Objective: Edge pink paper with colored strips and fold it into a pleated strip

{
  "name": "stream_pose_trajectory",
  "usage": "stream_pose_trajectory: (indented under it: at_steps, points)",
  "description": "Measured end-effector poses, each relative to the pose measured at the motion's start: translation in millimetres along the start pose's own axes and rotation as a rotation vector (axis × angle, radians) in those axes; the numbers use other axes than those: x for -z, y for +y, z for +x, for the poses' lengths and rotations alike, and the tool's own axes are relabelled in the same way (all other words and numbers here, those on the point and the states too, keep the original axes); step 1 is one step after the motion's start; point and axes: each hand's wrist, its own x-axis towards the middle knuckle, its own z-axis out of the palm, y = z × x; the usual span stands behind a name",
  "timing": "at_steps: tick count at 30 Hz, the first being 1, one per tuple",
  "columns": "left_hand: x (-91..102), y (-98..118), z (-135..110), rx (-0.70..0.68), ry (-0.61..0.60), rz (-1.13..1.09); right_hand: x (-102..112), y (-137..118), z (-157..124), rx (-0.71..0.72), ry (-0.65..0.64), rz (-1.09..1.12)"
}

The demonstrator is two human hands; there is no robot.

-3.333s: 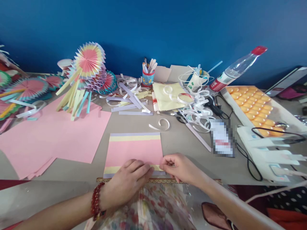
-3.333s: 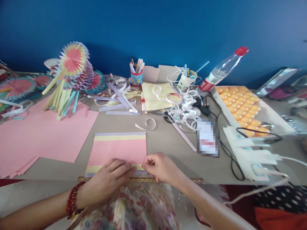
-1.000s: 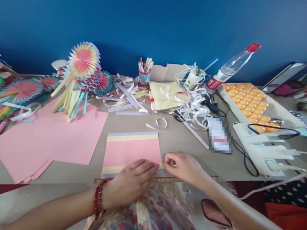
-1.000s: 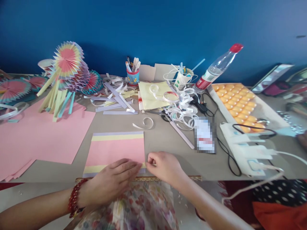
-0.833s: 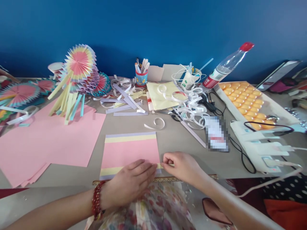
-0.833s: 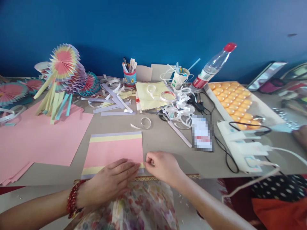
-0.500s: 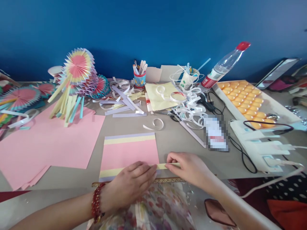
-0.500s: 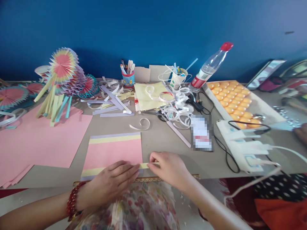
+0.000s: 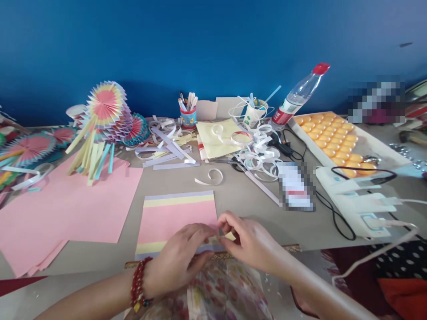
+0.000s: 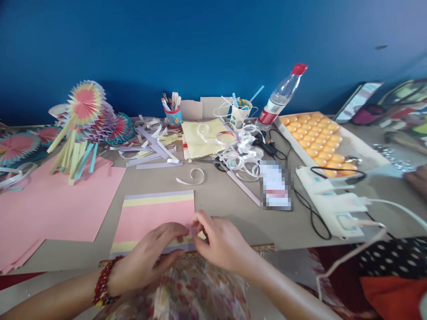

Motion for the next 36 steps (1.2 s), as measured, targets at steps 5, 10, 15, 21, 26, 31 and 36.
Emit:
stream_pose_trajectory:
  at_steps: [5,10,15,21,26,31,36]
  points:
    - [1.3,2.3,3.0,0.105,0.041,-0.199,-15.4,-4.2,2.8,0.093,0.029,0.014]
    - [2.3,-1.2,8.0,0.16,0.038,-0.294,-26.8,-1.3,1.9,0.13,0.037,0.008]
    - [-3.4,-8.5,8.7,0.115,0.041,-0.167,-29.1,9.6,-1.8,0.174,0.085,-0.026]
    - [0.2,-11.4,10.6,0.021,0.073,-0.014,-32.0,24.2,-3.1,0.318,0.149,-0.08]
    - [18.5,-20.1,20.4,-0.012,0.029,0.142,-21.5,21.4,17.9,0.304,0.107,-0.195]
    - [39.0,-53.1,39.3,-0.044,0.084,0.185,-5.2,26.8,58.5,0.355,0.131,-0.3]
    - [52.9,-72.5,52.3,-0.006,0.233,0.145,3.8,34.2,88.7,0.421,0.172,-0.332]
